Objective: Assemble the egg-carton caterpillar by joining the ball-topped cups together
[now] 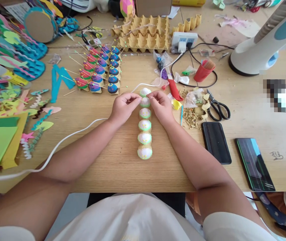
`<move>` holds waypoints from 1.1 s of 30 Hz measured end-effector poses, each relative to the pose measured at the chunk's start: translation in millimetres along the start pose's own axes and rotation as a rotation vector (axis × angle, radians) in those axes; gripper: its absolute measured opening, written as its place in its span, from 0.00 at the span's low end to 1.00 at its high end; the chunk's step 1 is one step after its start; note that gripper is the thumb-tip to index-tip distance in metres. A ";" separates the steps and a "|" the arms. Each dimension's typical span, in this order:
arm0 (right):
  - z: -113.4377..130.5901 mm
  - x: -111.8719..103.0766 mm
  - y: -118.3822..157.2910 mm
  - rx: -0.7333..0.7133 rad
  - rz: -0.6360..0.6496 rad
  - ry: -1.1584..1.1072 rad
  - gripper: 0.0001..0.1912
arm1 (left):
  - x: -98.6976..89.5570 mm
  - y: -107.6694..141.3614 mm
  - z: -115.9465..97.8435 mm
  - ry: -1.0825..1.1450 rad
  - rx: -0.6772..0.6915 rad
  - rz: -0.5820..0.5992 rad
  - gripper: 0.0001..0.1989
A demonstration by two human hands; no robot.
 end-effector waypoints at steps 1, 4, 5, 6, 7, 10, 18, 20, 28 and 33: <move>-0.5 0.4 -0.1 0.007 0.012 -0.002 0.12 | -2.7 1.5 1.4 -0.011 0.008 -0.010 0.07; -2.0 1.0 -0.5 0.019 0.046 -0.005 0.12 | -6.3 3.0 4.9 -0.026 0.048 -0.028 0.07; -2.1 0.9 -0.6 0.017 0.050 -0.006 0.12 | -6.2 2.7 5.2 -0.030 0.064 -0.026 0.06; -2.2 0.7 -0.5 0.016 0.050 -0.008 0.11 | -5.6 2.3 5.0 -0.035 0.079 -0.019 0.06; -2.2 0.5 -0.4 0.015 0.048 -0.011 0.11 | -4.8 1.9 4.5 -0.044 0.094 -0.009 0.06; -2.1 0.0 0.2 0.017 0.041 -0.010 0.10 | -2.3 1.1 1.7 -0.076 0.137 0.018 0.06; -1.3 -0.4 0.8 0.022 0.024 0.020 0.09 | -0.8 0.8 1.9 -0.129 0.172 0.014 0.05; -1.4 -0.2 0.6 0.022 0.026 0.017 0.09 | -0.7 1.1 1.9 -0.143 0.193 0.008 0.04; -4.3 0.2 -0.4 0.005 0.014 -0.001 0.11 | -0.5 4.6 -0.2 -0.241 0.256 -0.021 0.04; -4.6 -0.2 -0.5 -0.004 0.026 0.025 0.12 | -0.3 4.6 0.5 -0.244 0.257 -0.022 0.04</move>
Point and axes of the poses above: each hand's wrist, its own y-axis away from the middle knuckle, its own x-axis out of the palm, z = x × y, the point moved 4 cm from there along -y, towards the middle knuckle, and after that the axes turned 7 degrees about -x, right-handed, at the moved point
